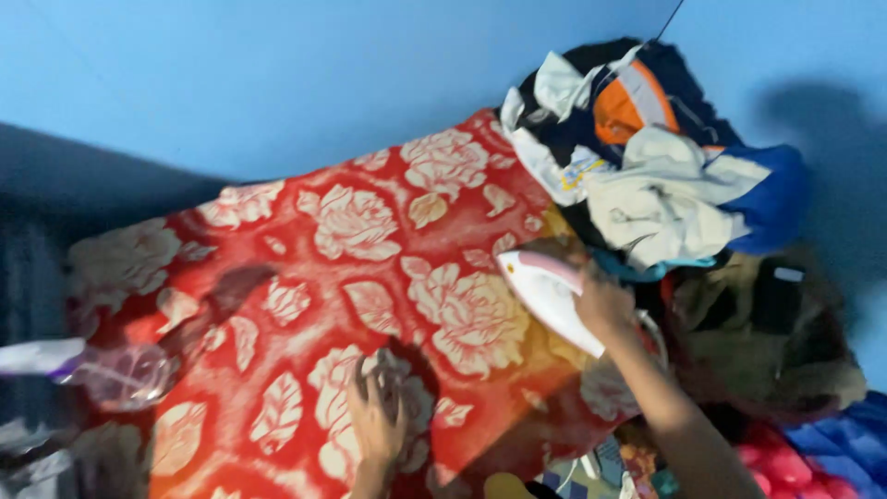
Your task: The person irons a grey shirt on a floral-patterned surface, smoothing the fabric and folding it. They then pick up a white jacket, spray it with water, and iron the sleeves and body.
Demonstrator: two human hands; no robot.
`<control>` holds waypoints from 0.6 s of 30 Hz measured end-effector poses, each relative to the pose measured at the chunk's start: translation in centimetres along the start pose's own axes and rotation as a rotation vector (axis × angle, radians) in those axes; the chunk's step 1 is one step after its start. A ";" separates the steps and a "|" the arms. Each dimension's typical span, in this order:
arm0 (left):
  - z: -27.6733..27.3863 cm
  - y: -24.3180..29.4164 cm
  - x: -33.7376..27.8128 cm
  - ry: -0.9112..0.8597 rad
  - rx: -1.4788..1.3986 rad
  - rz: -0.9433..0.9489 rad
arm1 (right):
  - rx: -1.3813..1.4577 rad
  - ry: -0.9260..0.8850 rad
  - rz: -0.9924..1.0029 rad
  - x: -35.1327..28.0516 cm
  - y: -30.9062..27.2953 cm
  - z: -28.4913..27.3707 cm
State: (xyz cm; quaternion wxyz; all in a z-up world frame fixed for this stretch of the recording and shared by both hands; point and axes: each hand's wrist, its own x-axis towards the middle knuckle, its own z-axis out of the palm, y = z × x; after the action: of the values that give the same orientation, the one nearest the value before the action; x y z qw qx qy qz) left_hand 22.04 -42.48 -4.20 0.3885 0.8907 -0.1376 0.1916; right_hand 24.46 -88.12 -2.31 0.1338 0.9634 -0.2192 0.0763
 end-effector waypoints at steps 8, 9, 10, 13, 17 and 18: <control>12.0 3.2 3.9 0.104 0.268 -0.057 | 0.301 -0.353 -0.099 -3.8 7.7 -3.0; 12.9 3.3 4.0 0.066 0.339 -0.111 | 0.357 -0.469 -0.144 -3.6 8.4 -3.6; 12.8 4.2 4.3 0.066 0.340 -0.115 | 0.356 -0.471 -0.148 -2.1 9.0 -5.0; 12.6 5.9 5.3 0.121 0.434 -0.093 | 0.588 -0.812 -0.094 3.7 10.5 -6.7; 14.1 4.1 4.8 0.147 0.513 -0.110 | 0.500 -0.211 -0.148 14.7 13.5 0.2; 14.6 3.3 4.6 0.157 0.556 -0.110 | 0.327 0.094 -0.190 17.7 14.4 2.5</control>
State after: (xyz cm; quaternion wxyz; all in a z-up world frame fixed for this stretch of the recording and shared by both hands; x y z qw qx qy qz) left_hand 28.24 -55.98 -9.12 0.1486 0.9515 -0.0009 0.2692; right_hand 34.10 -108.46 2.21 -0.0076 0.9841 -0.1055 0.1429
